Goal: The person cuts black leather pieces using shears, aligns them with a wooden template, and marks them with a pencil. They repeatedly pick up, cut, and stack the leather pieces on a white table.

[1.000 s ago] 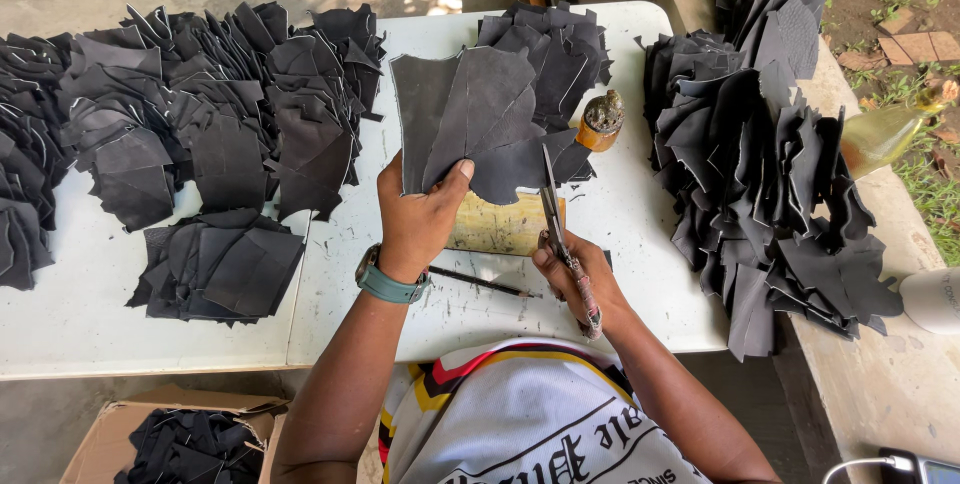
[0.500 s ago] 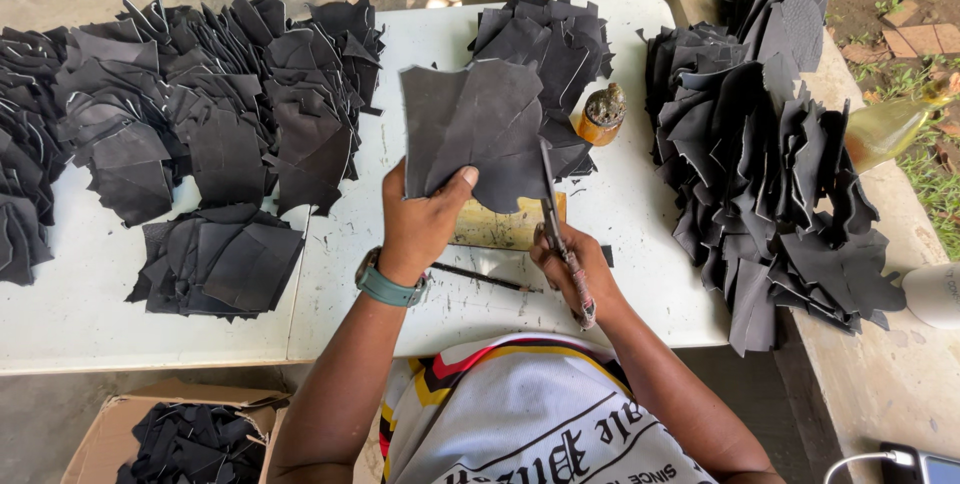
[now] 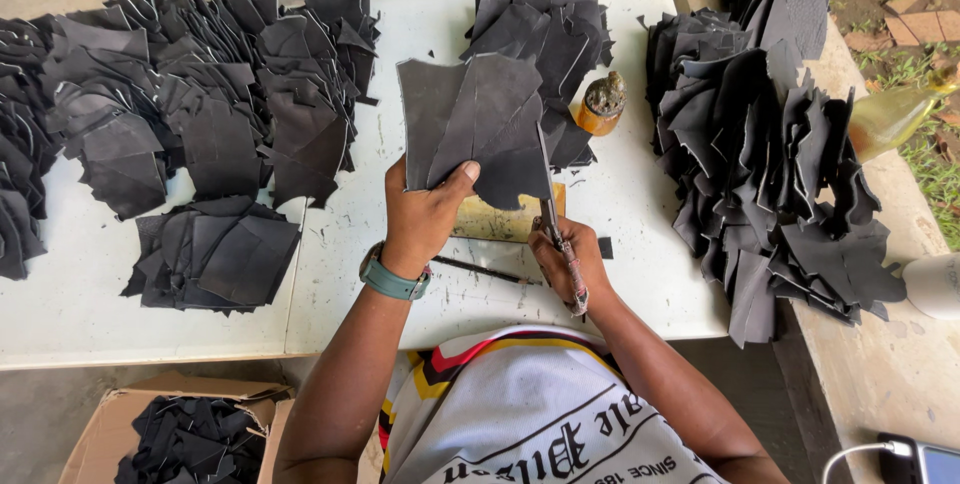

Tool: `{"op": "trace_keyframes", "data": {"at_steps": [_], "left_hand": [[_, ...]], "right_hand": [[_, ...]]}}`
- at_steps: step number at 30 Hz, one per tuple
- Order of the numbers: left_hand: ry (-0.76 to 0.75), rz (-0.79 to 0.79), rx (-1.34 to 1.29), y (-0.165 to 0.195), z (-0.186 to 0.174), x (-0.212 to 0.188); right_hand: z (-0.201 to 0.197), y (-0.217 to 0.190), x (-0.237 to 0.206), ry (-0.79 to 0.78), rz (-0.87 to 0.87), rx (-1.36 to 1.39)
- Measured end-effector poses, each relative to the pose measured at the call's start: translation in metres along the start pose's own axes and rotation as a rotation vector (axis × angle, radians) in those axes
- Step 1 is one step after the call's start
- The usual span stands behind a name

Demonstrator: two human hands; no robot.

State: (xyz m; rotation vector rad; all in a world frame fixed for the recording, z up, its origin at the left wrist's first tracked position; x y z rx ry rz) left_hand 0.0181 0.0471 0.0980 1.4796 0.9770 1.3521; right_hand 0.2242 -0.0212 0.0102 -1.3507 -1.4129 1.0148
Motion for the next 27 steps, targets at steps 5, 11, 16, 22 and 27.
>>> {"op": "trace_keyframes", "data": {"at_steps": [5,11,16,22,27], "left_hand": [[-0.078,-0.019,0.034,-0.002,0.004,-0.010],[-0.117,0.000,0.037,-0.007,0.011,-0.022],[-0.118,-0.101,-0.083,-0.016,0.013,-0.019],[-0.171,-0.198,-0.150,-0.018,0.018,-0.035],[-0.182,-0.184,-0.113,-0.021,0.021,-0.042]], "right_hand": [[-0.004,-0.011,0.001,-0.008,0.044,0.140],[-0.004,-0.012,0.000,0.035,0.082,0.092],[0.001,-0.002,-0.002,0.053,0.067,0.074],[-0.006,-0.004,0.006,0.022,0.010,0.083],[-0.006,0.004,0.004,0.054,-0.061,0.090]]}}
Point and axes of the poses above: each hand's wrist, its own x-axis towards the middle knuckle, its own z-axis out of the palm, y = z × x, the point moved 3 cm from there along x, towards the middle knuckle, and after that the axes turned 4 degrees about -z, right-handed, at the moved point
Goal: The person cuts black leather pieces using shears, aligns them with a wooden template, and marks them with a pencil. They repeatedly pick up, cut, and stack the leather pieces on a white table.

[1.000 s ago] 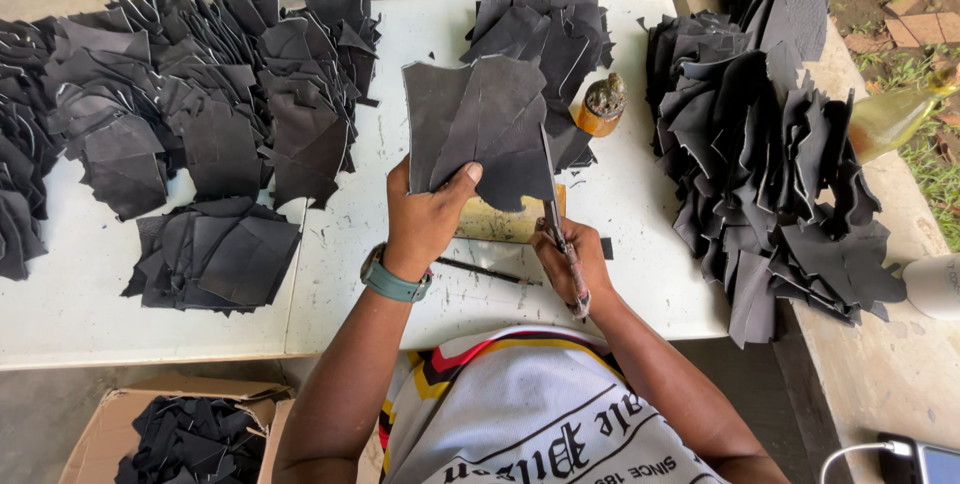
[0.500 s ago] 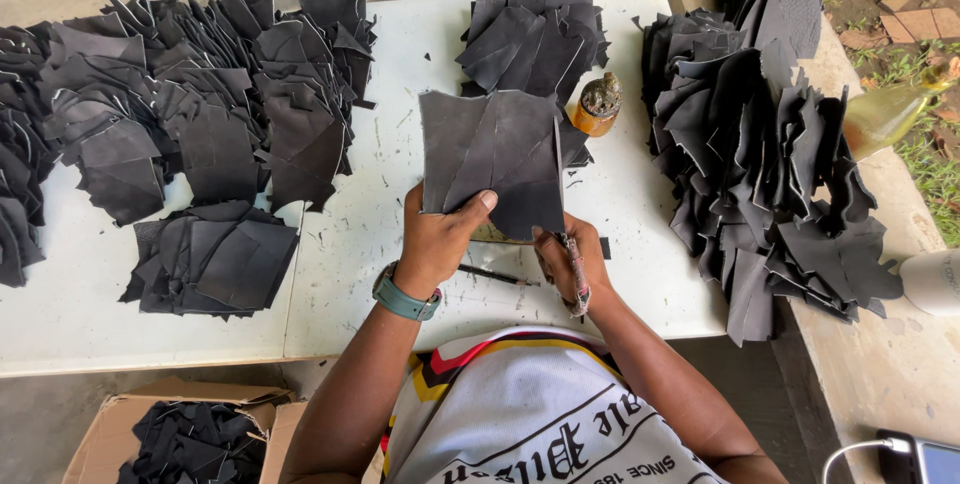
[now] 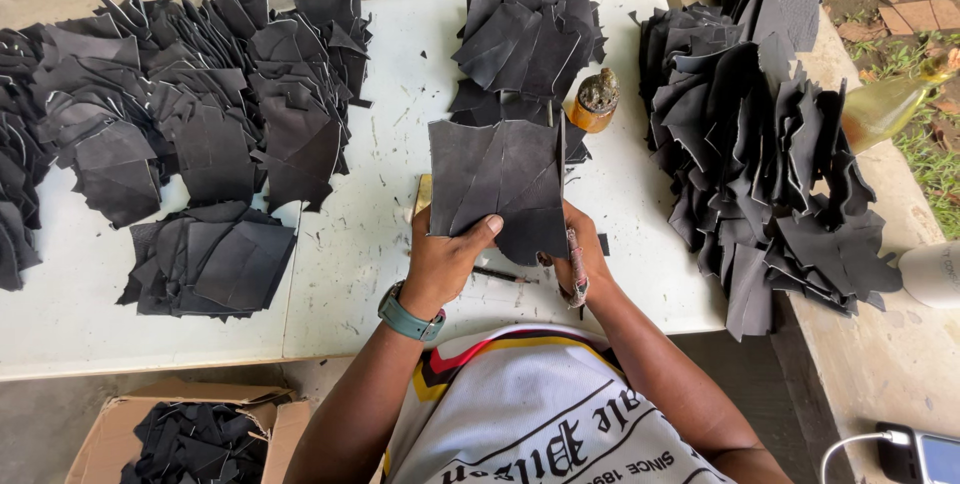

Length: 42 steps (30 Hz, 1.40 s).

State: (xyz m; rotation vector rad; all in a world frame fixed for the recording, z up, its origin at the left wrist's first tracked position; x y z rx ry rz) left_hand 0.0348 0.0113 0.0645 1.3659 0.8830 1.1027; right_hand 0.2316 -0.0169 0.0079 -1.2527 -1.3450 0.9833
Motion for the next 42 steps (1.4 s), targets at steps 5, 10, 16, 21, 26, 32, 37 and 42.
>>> {"op": "trace_keyframes", "data": {"at_steps": [5,10,16,21,26,32,37,42], "left_hand": [[0.029,0.015,-0.052,-0.007,0.002,-0.006],[0.078,-0.022,-0.159,-0.012,-0.004,-0.004],[0.089,-0.069,-0.172,-0.024,-0.016,0.000],[-0.063,-0.195,-0.171,-0.039,-0.036,0.010],[-0.143,-0.201,-0.050,-0.030,-0.059,0.025],[-0.256,-0.111,0.617,0.010,-0.065,0.037],[-0.530,0.026,0.853,0.039,-0.026,0.043],[-0.625,0.185,0.439,0.060,-0.002,0.037]], "right_hand": [[0.004,0.022,0.000,0.070,0.038,0.044],[-0.042,0.012,0.006,0.144,0.167,0.147],[-0.125,-0.036,-0.007,0.020,0.209,-0.762],[-0.134,-0.048,-0.015,-0.080,0.291,-0.859],[-0.133,-0.059,-0.021,-0.097,0.412,-0.992],[-0.124,-0.062,-0.024,-0.208,0.496,-1.018],[-0.093,-0.103,-0.017,-0.079,-0.122,-0.697],[-0.031,-0.113,-0.014,-0.273,0.163,-0.545]]}}
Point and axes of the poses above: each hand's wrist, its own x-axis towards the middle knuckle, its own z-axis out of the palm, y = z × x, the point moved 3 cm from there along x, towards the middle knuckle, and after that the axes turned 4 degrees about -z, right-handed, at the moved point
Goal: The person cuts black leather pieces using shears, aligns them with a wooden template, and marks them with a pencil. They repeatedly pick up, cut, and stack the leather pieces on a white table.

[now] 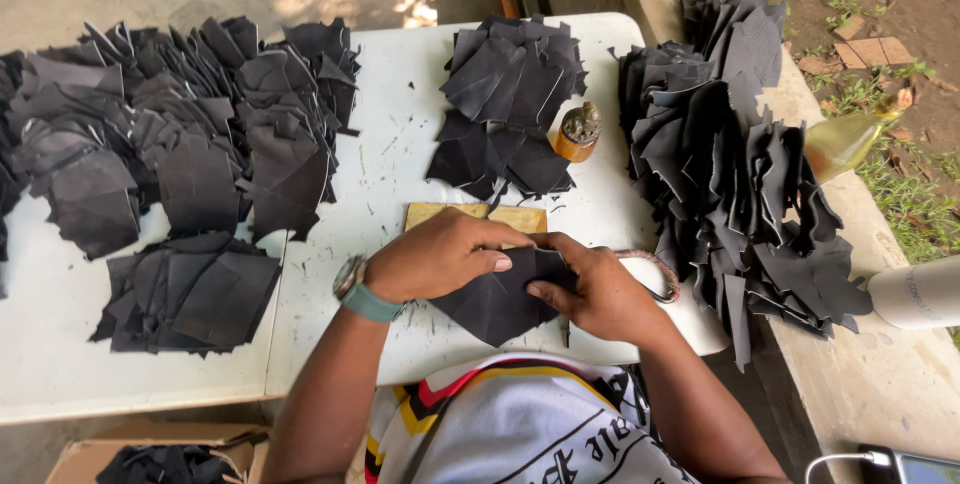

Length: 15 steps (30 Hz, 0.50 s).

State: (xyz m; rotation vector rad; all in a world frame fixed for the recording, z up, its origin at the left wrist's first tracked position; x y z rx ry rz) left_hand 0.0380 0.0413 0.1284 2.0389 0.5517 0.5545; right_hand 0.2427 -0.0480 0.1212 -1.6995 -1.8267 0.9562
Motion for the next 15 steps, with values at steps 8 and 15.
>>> {"op": "trace_keyframes", "data": {"at_steps": [8,15], "left_hand": [[0.997,-0.047,-0.362,-0.062,-0.048,-0.037],[0.689,-0.328,-0.086,-0.091,-0.003,-0.026]], "right_hand": [[-0.041,-0.017,0.053,0.620,-0.586,0.552],[-0.076,0.004,0.150,0.767,-0.451,-0.174]]}}
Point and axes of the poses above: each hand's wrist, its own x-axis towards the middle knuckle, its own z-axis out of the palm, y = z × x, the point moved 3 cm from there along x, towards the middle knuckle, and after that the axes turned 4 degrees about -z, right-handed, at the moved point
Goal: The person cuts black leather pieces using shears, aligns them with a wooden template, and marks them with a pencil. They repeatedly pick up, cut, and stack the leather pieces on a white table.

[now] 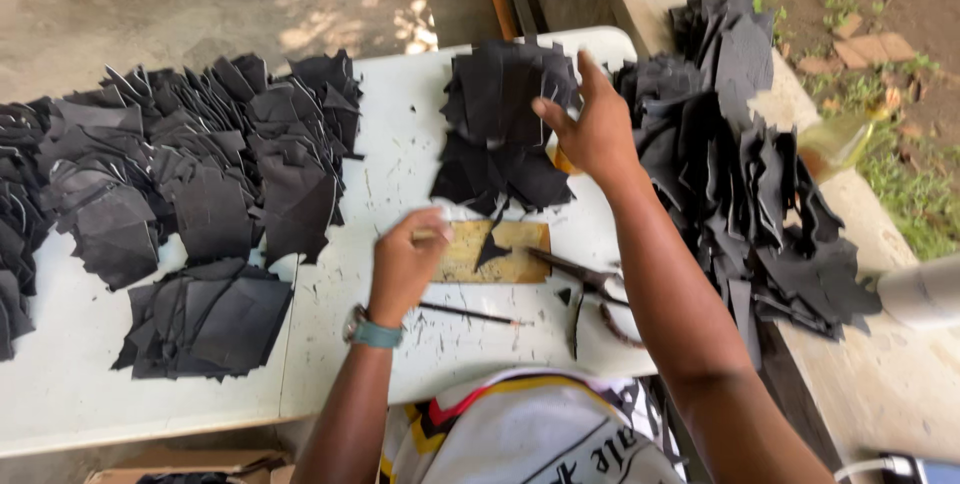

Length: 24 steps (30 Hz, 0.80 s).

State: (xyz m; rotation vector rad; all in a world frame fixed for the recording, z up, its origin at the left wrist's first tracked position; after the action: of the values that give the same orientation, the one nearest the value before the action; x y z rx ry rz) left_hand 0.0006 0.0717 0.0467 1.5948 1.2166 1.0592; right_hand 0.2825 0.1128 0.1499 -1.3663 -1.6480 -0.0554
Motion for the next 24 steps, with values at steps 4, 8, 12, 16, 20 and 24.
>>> {"op": "trace_keyframes", "data": {"at_steps": [4,8,12,16,20,24], "left_hand": [[-0.141,0.122,0.387,0.008,0.031,-0.016],[-0.291,0.218,0.556,0.011,0.061,-0.005],[-0.309,0.241,0.666,0.004,0.078,0.011],[-0.306,0.173,0.714,-0.003,0.076,0.020],[-0.252,0.114,0.339,-0.002,0.072,0.015],[-0.577,0.182,0.234,0.003,0.102,-0.027]], "right_hand": [[-0.024,0.013,-0.048,-0.298,0.256,0.048],[-0.043,0.003,-0.103,-0.728,0.192,-0.232],[-0.042,-0.005,-0.134,-0.850,0.248,-0.239],[-0.040,0.006,-0.137,-0.879,0.340,-0.346],[-0.044,0.020,-0.124,-0.713,0.391,-0.380],[-0.041,0.023,-0.115,-0.588,0.318,-0.304]]}}
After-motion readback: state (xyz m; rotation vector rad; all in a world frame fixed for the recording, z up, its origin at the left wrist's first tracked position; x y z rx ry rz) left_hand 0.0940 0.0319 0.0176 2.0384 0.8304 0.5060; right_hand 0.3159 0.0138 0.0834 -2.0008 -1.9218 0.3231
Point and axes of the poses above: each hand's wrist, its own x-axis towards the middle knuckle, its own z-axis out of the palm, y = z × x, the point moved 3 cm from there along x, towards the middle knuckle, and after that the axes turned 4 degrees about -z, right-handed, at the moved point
